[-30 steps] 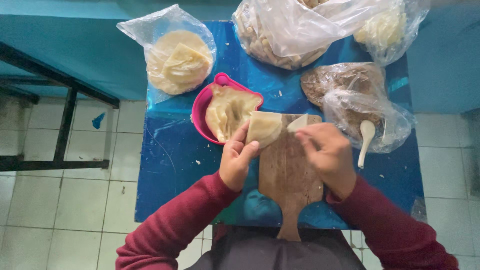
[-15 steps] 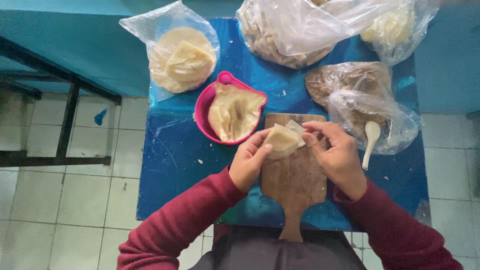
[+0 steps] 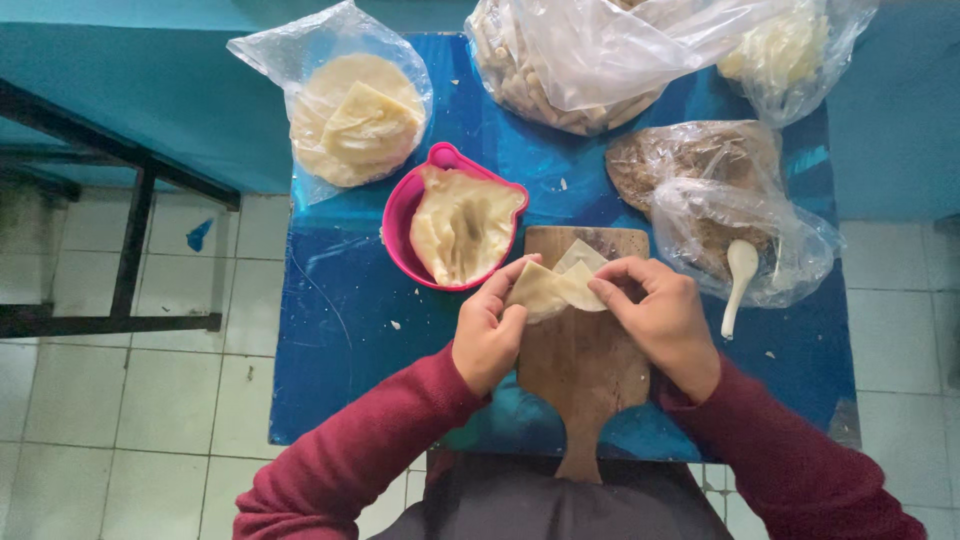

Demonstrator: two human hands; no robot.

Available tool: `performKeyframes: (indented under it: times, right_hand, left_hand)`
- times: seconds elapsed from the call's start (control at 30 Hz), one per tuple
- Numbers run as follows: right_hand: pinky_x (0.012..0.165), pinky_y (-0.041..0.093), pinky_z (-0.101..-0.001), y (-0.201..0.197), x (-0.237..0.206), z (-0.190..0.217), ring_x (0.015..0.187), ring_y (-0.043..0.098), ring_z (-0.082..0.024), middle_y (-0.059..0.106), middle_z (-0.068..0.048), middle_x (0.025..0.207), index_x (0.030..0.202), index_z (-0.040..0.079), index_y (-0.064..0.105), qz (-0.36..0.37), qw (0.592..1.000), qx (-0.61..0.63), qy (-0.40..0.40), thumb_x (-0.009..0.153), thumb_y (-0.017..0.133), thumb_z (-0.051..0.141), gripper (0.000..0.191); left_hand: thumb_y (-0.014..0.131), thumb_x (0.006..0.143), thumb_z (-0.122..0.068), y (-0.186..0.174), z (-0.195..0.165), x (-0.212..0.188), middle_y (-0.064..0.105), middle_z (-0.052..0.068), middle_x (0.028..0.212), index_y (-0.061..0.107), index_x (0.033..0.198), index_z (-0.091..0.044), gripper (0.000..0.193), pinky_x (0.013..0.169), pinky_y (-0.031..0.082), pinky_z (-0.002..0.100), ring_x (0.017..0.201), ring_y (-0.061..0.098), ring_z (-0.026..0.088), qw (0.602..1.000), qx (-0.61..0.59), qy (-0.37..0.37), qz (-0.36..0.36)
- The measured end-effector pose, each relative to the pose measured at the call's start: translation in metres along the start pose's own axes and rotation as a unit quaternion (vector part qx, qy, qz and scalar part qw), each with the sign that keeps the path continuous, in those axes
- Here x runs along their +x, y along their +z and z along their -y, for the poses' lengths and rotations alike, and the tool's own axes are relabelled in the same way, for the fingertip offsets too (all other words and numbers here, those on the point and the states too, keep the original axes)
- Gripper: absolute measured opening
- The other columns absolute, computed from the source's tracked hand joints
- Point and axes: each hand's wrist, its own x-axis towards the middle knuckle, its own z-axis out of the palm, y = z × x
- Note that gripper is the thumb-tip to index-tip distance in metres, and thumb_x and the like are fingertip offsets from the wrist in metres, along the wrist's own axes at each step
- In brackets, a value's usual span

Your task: The person stretches and thins a piece of dough by hand, pulling and spreading it over a small wooden paddle on the table. They then use a knife to cut the stretched dough into smaller pieces and fold and stack the cut pieces on the paddle.

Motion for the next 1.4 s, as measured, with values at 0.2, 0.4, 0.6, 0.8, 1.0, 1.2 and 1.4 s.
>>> performKeyframes:
  times: [0.2, 0.4, 0.6, 0.8, 1.0, 1.2, 1.4]
  right_hand:
    - [0.066, 0.051, -0.0309, 0.000, 0.002, -0.007, 0.072, 0.065, -0.018, 0.071, -0.010, 0.083, 0.096, 0.007, 0.078, -0.024, 0.993, -0.077, -0.091, 0.087, 0.080, 0.018, 0.014]
    - [0.062, 0.052, -0.0342, 0.001, 0.001, -0.003, 0.066, 0.067, -0.021, 0.071, -0.009, 0.080, 0.097, 0.007, 0.076, -0.019, 0.999, -0.023, 0.011, 0.088, 0.078, 0.019, 0.014]
    - [0.067, 0.052, -0.0359, 0.001, 0.000, 0.003, 0.076, 0.067, -0.024, 0.067, -0.011, 0.085, 0.097, 0.006, 0.073, -0.046, 0.991, -0.106, -0.065, 0.084, 0.080, 0.016, 0.018]
    - [0.079, 0.050, -0.0380, 0.001, -0.003, 0.011, 0.088, 0.065, -0.027, 0.069, -0.009, 0.095, 0.099, 0.007, 0.072, -0.086, 0.978, -0.090, -0.168, 0.086, 0.081, 0.009, 0.016]
    - [0.084, 0.049, -0.0389, 0.001, -0.009, 0.019, 0.094, 0.063, -0.028, 0.071, -0.009, 0.100, 0.107, 0.008, 0.074, -0.072, 0.961, -0.053, -0.261, 0.082, 0.083, 0.008, 0.026]
    - [0.087, 0.051, -0.0363, 0.002, -0.008, 0.016, 0.097, 0.065, -0.025, 0.072, -0.005, 0.100, 0.100, 0.011, 0.076, -0.059, 0.968, -0.028, -0.241, 0.082, 0.085, 0.009, 0.020]
    - [0.087, 0.048, -0.0377, -0.005, -0.012, 0.013, 0.096, 0.061, -0.025, 0.072, -0.005, 0.100, 0.097, 0.012, 0.077, -0.012, 0.954, -0.056, -0.295, 0.075, 0.086, 0.015, 0.024]
  left_hand:
    - [0.042, 0.090, 0.010, 0.000, -0.003, -0.001, 0.067, 0.012, 0.128, 0.053, 0.144, 0.004, 0.056, 0.100, 0.052, 0.028, 0.115, 0.065, 0.015, 0.999, 0.010, -0.027, -0.041]
    - [0.041, 0.091, 0.010, -0.002, -0.006, -0.002, 0.065, 0.013, 0.131, 0.052, 0.145, 0.004, 0.055, 0.104, 0.050, 0.029, 0.117, 0.063, 0.015, 0.998, -0.012, 0.009, -0.062]
    - [0.039, 0.093, 0.008, -0.002, -0.008, -0.004, 0.060, 0.012, 0.142, 0.048, 0.148, 0.005, 0.056, 0.112, 0.045, 0.030, 0.129, 0.058, 0.016, 0.999, -0.028, 0.028, -0.013]
    - [0.039, 0.096, 0.006, -0.001, -0.003, -0.002, 0.057, 0.015, 0.145, 0.046, 0.151, 0.006, 0.056, 0.114, 0.043, 0.031, 0.131, 0.056, 0.018, 0.998, -0.060, 0.023, -0.006]
    - [0.035, 0.092, 0.006, 0.000, 0.003, 0.000, 0.050, 0.012, 0.152, 0.037, 0.158, 0.002, 0.066, 0.116, 0.044, 0.033, 0.137, 0.053, 0.017, 0.983, -0.151, -0.046, 0.091]
    - [0.042, 0.095, 0.006, 0.001, 0.010, -0.001, 0.044, 0.007, 0.159, 0.023, 0.166, -0.003, 0.074, 0.114, 0.045, 0.033, 0.135, 0.051, 0.014, 0.967, -0.159, -0.101, 0.170]
    - [0.048, 0.100, 0.001, -0.001, 0.010, 0.000, 0.041, 0.008, 0.160, 0.009, 0.169, -0.007, 0.080, 0.115, 0.044, 0.031, 0.136, 0.051, 0.013, 0.958, -0.200, -0.105, 0.177]
